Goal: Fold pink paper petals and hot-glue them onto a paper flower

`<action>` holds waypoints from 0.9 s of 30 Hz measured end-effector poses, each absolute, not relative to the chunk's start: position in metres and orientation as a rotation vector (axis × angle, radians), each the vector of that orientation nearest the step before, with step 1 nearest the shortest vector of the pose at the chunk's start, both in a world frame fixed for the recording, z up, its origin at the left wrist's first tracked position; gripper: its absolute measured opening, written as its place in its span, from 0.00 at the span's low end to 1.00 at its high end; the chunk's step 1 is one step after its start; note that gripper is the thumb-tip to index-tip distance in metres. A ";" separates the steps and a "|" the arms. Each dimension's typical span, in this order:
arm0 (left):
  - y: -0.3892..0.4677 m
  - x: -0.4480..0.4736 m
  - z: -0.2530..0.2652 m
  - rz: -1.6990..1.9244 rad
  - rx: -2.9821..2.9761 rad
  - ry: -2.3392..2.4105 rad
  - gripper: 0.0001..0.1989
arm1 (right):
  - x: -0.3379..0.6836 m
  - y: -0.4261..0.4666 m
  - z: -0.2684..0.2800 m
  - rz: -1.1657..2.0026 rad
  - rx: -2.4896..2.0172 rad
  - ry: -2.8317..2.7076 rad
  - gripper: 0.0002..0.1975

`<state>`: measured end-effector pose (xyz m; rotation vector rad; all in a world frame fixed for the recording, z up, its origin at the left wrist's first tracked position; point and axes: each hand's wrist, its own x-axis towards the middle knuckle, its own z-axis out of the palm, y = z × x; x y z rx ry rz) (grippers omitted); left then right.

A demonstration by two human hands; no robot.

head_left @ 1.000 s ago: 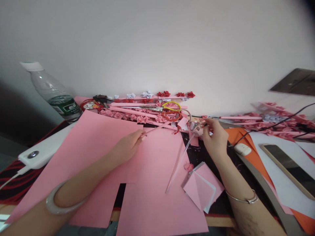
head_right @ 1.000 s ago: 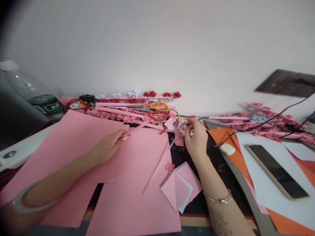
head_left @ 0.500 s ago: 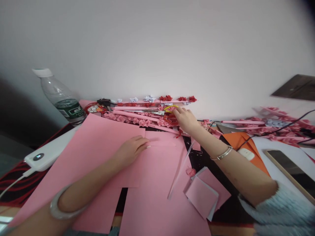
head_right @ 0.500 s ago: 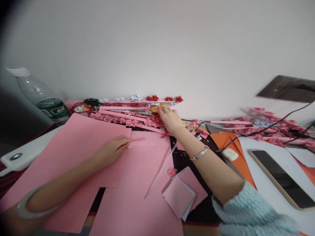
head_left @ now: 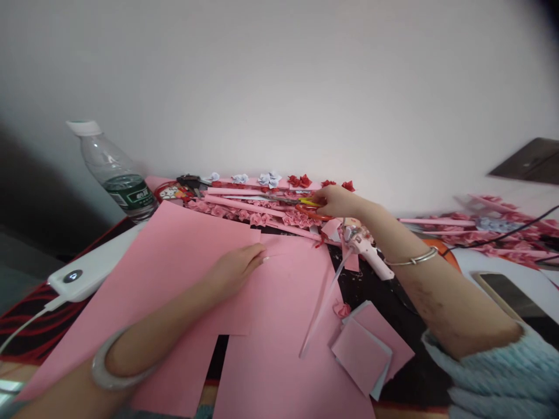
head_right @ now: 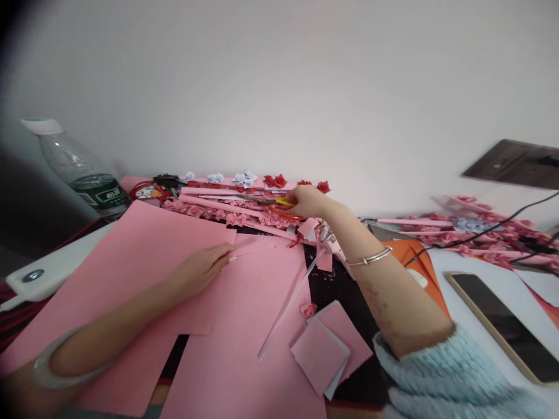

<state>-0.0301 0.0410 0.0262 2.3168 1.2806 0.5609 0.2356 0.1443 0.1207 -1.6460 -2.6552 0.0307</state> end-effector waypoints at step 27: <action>0.047 -0.033 0.030 0.971 1.942 1.389 0.16 | 0.287 0.068 0.161 1.012 -1.936 -2.445 0.04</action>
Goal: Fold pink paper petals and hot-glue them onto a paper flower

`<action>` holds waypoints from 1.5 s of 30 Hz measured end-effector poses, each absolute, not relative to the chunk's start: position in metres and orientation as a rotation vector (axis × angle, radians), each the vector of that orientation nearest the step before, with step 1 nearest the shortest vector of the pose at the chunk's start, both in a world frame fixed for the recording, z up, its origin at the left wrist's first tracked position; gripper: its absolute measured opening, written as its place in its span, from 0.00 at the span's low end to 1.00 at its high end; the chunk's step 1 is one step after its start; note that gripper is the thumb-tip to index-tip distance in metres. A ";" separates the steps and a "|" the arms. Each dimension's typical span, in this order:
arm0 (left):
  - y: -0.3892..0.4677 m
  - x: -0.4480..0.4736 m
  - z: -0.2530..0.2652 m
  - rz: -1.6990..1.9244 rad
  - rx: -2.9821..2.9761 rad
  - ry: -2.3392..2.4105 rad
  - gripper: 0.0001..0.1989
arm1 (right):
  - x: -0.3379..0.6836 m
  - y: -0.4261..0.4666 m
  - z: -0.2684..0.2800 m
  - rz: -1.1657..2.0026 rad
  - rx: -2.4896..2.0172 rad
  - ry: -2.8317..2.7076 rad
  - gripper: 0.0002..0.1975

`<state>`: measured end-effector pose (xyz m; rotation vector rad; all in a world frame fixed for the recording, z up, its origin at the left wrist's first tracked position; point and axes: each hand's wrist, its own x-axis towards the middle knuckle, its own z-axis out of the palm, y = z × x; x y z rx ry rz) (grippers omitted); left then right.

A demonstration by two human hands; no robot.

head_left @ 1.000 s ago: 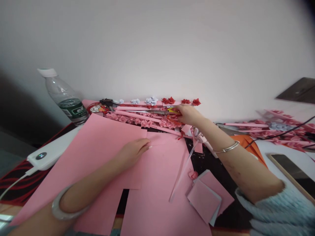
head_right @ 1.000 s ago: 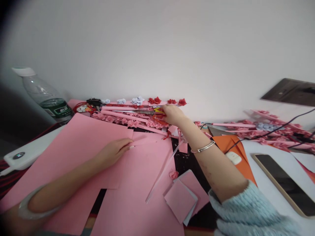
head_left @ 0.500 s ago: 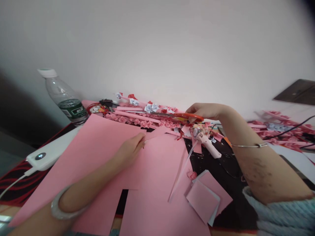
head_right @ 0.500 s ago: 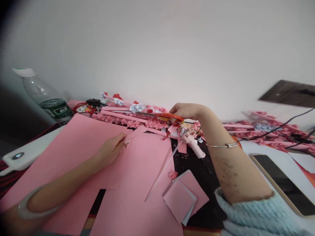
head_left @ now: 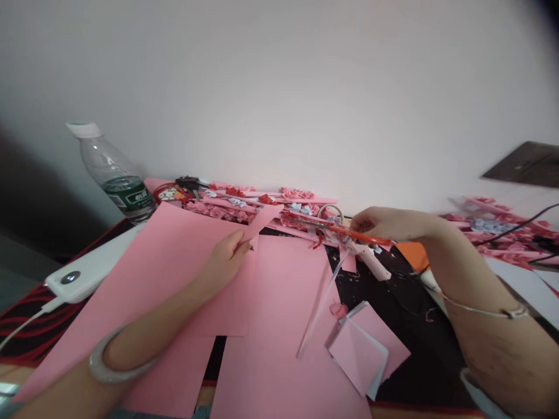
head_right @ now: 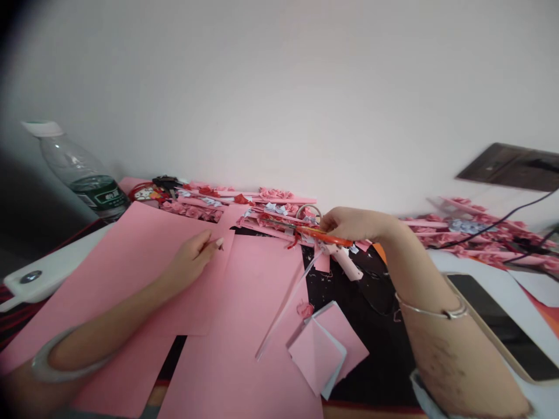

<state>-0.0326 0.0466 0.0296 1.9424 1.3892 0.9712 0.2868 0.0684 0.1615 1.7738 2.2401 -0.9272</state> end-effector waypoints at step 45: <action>0.017 -0.013 0.029 0.733 1.679 0.879 0.16 | 0.224 -0.024 0.063 -0.722 1.919 2.776 0.09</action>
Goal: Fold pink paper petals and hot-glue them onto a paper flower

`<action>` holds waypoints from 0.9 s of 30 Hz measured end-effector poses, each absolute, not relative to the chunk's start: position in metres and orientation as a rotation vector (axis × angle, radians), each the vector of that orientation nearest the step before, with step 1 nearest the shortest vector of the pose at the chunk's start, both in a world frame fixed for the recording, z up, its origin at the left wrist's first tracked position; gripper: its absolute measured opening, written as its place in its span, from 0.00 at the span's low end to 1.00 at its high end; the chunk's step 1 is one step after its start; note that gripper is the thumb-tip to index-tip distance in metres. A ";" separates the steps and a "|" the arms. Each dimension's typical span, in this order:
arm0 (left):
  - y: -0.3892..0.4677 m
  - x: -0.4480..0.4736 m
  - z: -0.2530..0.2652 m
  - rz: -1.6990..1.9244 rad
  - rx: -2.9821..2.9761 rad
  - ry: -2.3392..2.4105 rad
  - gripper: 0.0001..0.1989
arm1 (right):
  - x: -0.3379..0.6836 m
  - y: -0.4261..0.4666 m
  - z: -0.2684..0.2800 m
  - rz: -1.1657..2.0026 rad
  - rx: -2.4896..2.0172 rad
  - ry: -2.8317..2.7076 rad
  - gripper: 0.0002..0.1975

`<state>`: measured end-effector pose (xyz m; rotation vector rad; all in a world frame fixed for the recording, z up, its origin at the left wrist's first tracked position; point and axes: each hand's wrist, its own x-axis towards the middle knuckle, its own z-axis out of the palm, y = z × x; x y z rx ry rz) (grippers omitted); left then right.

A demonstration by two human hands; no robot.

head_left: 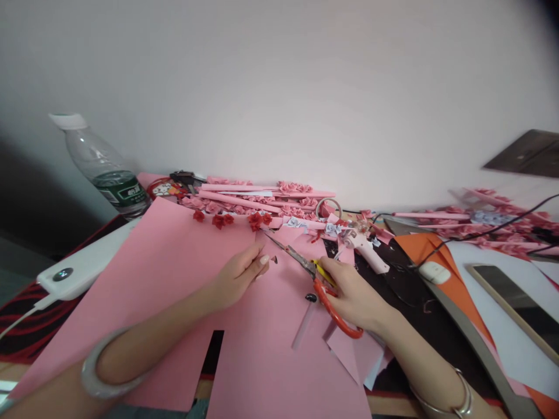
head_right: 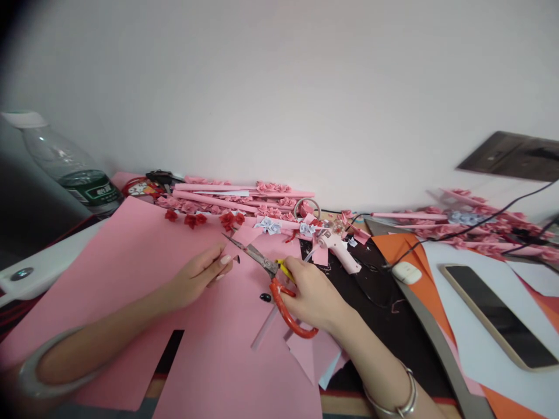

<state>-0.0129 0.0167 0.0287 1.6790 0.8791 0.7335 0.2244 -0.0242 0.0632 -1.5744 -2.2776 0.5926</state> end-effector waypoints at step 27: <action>0.015 -0.013 0.028 0.729 1.709 0.868 0.16 | 0.224 -0.027 0.063 0.646 -1.542 -2.272 0.11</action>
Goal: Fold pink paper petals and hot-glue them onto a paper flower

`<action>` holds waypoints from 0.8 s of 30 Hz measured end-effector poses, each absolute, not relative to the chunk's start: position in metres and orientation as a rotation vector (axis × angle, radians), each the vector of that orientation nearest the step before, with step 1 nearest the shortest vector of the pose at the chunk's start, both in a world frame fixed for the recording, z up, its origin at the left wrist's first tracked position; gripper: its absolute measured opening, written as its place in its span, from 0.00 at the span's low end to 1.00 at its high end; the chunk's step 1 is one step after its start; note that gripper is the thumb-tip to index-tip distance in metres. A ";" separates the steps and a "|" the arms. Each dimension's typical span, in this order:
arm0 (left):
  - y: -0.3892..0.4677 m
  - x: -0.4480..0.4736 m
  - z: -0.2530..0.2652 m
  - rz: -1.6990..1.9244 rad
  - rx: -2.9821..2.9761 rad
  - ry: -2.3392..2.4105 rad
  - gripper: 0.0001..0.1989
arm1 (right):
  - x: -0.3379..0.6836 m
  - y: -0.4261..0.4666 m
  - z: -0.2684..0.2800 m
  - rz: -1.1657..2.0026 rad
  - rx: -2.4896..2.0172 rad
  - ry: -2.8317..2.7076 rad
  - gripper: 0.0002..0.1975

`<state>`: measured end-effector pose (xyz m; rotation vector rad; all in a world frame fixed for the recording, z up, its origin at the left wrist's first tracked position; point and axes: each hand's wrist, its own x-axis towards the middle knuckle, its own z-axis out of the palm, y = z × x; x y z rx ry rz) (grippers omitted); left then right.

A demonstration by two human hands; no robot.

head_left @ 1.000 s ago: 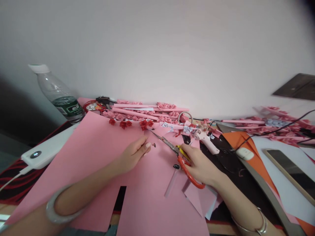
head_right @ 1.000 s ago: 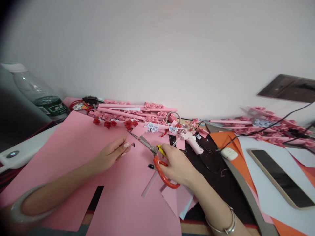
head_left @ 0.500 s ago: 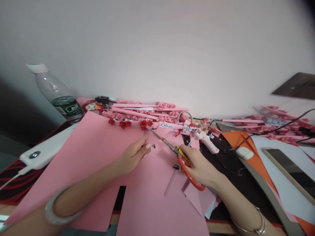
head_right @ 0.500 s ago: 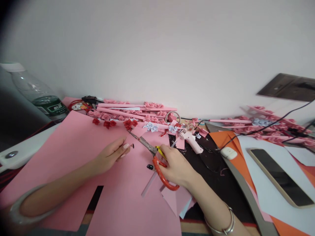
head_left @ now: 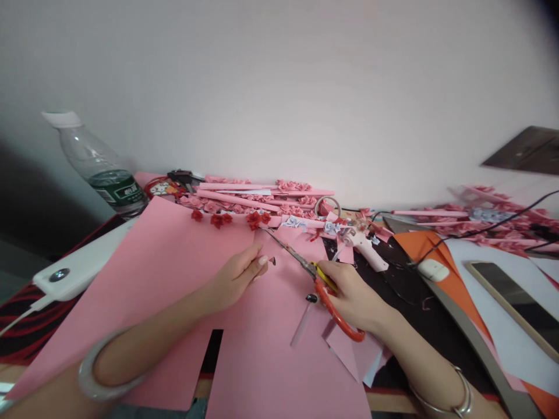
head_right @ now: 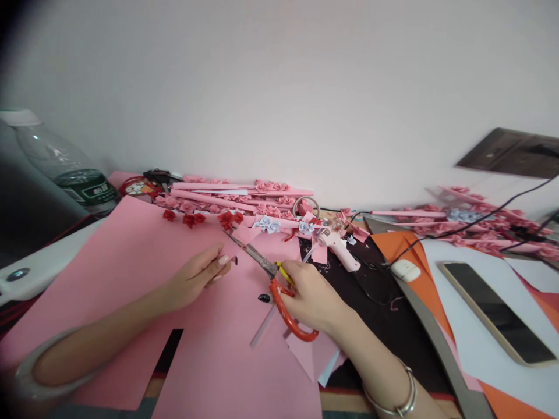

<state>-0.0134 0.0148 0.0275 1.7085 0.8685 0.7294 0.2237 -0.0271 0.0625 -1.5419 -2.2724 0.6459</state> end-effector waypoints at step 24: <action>0.016 -0.014 0.027 0.688 1.645 0.828 0.16 | 0.227 -0.027 0.060 0.715 -1.507 -2.302 0.16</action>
